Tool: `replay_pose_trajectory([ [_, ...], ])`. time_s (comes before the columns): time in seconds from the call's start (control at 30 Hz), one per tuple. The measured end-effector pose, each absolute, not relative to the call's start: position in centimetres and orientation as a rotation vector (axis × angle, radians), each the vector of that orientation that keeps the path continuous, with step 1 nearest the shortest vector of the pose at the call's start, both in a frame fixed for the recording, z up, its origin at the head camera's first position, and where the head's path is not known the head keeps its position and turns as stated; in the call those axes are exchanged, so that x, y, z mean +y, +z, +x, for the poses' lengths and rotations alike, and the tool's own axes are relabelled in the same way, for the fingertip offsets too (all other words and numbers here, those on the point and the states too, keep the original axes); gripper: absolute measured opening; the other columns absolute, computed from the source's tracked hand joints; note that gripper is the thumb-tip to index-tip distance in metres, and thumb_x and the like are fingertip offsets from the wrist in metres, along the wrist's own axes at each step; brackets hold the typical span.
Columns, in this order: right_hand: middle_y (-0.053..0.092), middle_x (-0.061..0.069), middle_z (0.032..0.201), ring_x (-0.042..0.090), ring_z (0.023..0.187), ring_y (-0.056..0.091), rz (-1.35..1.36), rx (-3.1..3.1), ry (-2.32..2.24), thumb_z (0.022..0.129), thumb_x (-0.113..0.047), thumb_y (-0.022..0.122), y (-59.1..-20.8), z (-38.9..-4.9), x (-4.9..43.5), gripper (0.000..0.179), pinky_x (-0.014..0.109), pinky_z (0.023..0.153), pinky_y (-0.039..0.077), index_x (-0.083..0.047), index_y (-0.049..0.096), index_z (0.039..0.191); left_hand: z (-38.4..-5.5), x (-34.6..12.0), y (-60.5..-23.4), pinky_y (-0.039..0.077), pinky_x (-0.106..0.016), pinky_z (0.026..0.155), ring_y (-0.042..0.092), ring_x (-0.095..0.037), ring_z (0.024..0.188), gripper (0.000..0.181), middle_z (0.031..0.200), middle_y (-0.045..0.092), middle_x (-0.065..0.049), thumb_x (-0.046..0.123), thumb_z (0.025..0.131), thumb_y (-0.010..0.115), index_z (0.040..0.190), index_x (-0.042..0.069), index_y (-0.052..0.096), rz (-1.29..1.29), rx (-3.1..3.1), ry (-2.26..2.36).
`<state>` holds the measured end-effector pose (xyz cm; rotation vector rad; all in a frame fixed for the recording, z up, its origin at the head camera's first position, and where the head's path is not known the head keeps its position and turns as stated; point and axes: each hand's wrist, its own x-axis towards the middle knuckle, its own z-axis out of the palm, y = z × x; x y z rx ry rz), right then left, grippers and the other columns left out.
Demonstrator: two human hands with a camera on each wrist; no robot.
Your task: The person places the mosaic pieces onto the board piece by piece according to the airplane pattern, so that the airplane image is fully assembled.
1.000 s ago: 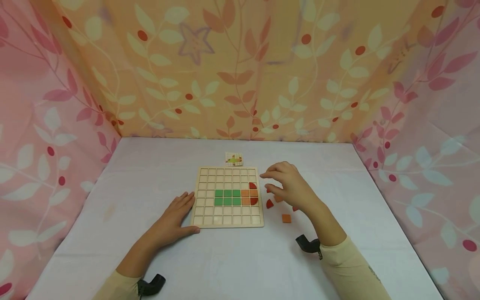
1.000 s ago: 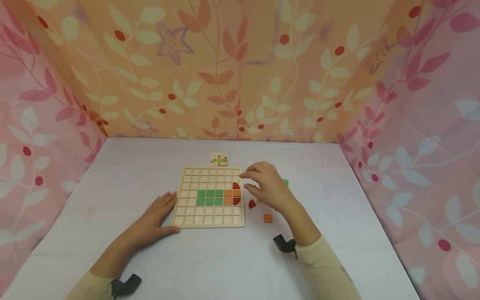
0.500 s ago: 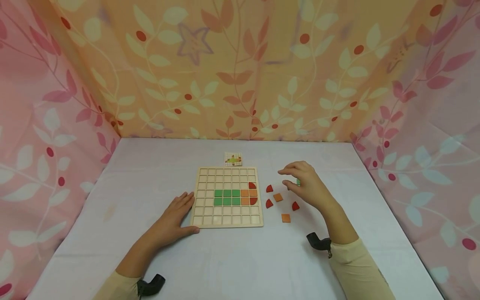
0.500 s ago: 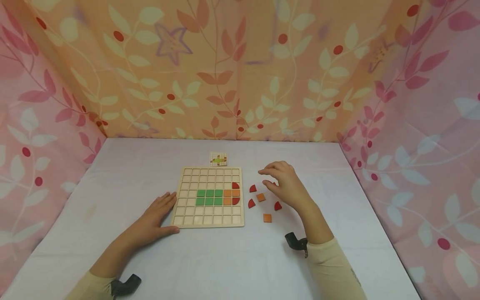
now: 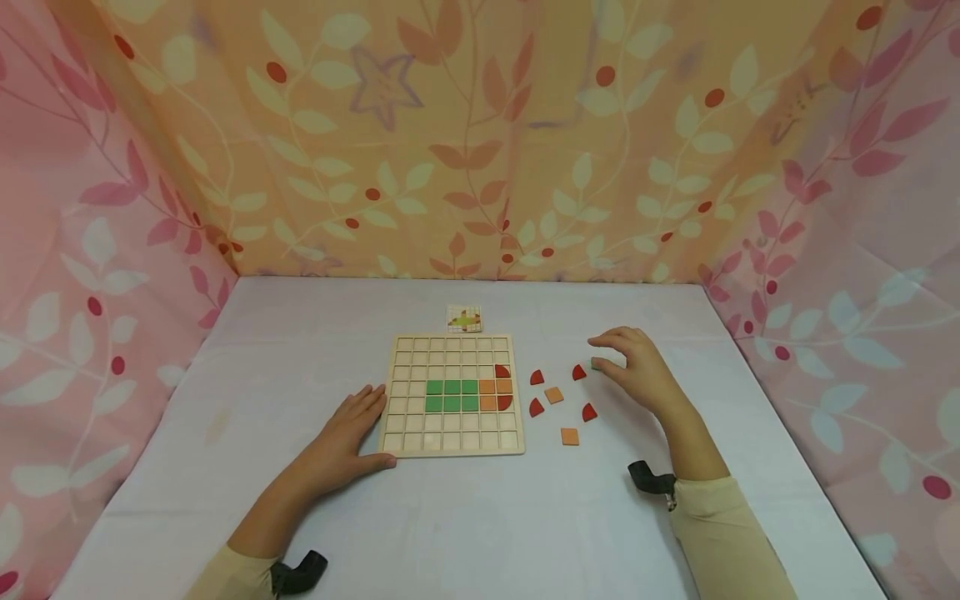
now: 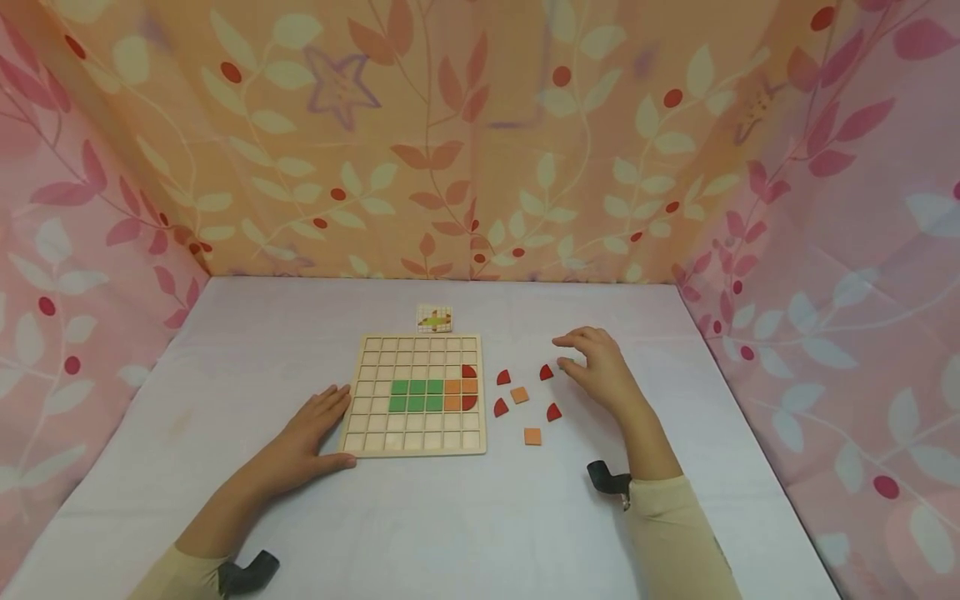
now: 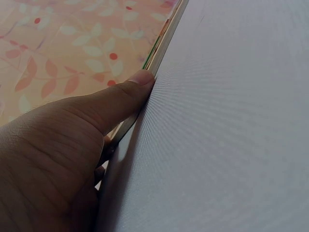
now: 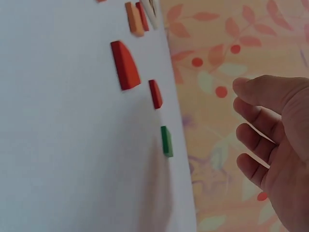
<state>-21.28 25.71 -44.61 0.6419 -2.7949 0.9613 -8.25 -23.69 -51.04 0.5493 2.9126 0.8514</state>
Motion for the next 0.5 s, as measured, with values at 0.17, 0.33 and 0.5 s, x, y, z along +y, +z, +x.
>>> replay_pose_trajectory([
  [0.17,0.063,0.015,0.128,0.036,0.123,0.050,0.561,-2.868,0.972,0.094,-0.010,0.073,-45.6,-21.7,26.3,0.033,0.058,0.108,0.042,-0.005,0.071,0.126,-8.2,-23.7,-51.1,0.013,-0.053,0.128,0.015,-0.036,0.158,0.108,0.169,0.026,-0.013,0.057,0.082,0.080,0.159,0.000,0.031,0.556,2.919,0.845],
  [0.33,0.063,0.020,0.127,0.040,0.123,0.051,0.541,-2.886,0.953,0.093,-0.005,0.069,-46.8,-22.4,26.9,0.032,0.059,0.108,0.040,-0.003,0.072,0.125,-8.2,-23.7,-51.1,0.014,-0.054,0.128,0.016,-0.037,0.157,0.107,0.169,0.026,-0.013,0.057,0.082,0.080,0.159,0.001,0.032,0.558,2.924,0.846],
  [0.5,0.063,0.021,0.126,0.040,0.121,0.051,0.550,-2.892,0.921,0.092,-0.003,0.068,-48.3,-22.9,27.7,0.033,0.058,0.106,0.039,-0.003,0.071,0.125,-8.2,-23.7,-51.1,0.014,-0.054,0.127,0.015,-0.036,0.158,0.108,0.169,0.025,-0.012,0.058,0.082,0.080,0.160,0.002,0.031,0.552,2.919,0.848],
])
